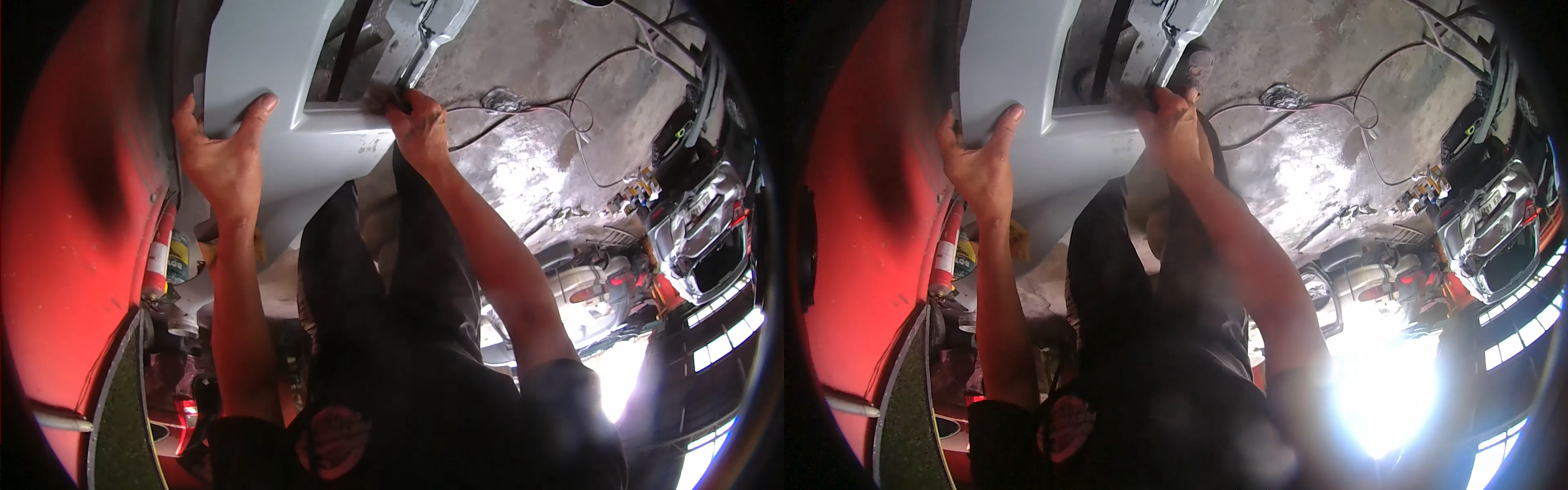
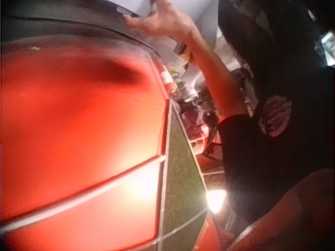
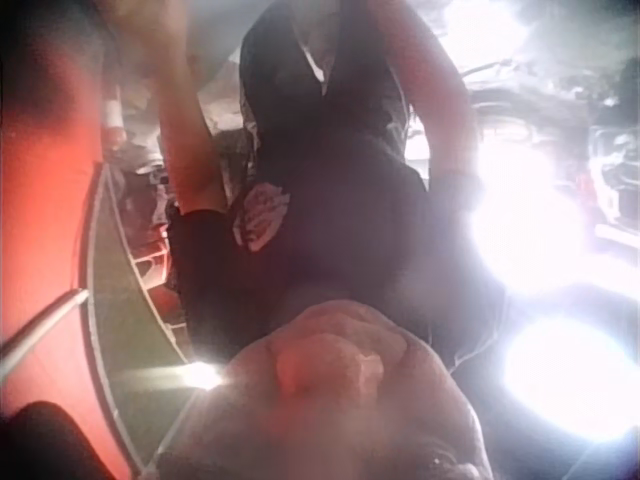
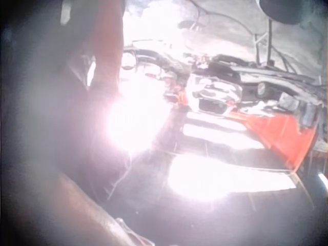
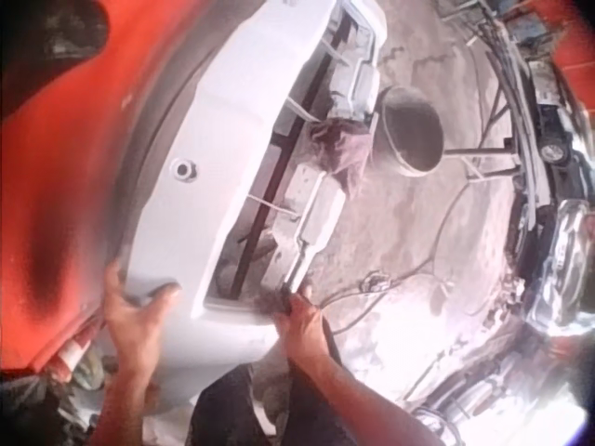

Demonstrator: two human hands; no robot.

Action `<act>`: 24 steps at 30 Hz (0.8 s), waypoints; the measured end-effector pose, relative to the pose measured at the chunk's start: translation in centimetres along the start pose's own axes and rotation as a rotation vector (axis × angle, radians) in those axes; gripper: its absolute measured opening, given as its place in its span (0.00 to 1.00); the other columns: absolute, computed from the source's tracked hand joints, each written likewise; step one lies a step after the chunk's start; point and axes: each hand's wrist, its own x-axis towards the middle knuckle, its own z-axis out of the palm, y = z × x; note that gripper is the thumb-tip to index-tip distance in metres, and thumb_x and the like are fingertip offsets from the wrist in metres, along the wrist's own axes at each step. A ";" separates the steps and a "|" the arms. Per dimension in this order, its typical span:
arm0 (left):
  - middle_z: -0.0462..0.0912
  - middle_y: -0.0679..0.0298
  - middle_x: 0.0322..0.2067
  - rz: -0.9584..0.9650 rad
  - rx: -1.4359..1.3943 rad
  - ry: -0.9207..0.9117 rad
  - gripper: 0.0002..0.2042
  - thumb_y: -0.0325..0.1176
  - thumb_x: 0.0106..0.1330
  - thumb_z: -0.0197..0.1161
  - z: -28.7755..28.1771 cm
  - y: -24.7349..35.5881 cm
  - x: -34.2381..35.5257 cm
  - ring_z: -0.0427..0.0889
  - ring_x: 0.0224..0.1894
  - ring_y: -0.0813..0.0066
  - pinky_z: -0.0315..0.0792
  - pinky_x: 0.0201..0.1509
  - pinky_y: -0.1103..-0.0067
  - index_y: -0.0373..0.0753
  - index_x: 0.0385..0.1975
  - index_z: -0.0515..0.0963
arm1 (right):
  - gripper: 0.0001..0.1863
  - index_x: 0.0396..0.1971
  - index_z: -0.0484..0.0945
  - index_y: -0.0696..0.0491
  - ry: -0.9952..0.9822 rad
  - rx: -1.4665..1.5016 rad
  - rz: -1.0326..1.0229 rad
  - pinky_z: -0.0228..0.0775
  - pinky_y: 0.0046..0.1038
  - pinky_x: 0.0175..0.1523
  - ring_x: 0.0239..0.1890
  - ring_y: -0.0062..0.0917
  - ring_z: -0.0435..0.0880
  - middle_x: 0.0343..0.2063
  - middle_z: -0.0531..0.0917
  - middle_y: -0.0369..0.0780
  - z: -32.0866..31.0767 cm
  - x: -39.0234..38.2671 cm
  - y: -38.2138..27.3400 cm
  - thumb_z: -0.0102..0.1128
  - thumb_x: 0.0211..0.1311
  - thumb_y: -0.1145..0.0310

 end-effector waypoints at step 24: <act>0.80 0.53 0.53 0.007 0.035 0.014 0.34 0.30 0.57 0.81 0.4 0.6 -0.5 0.82 0.52 0.66 0.77 0.58 0.72 0.23 0.60 0.71 | 0.44 0.76 0.64 0.36 -0.358 -0.405 -0.278 0.80 0.40 0.32 0.31 0.37 0.85 0.26 0.79 0.40 -3.7 -4.2 2.0 0.60 0.56 0.77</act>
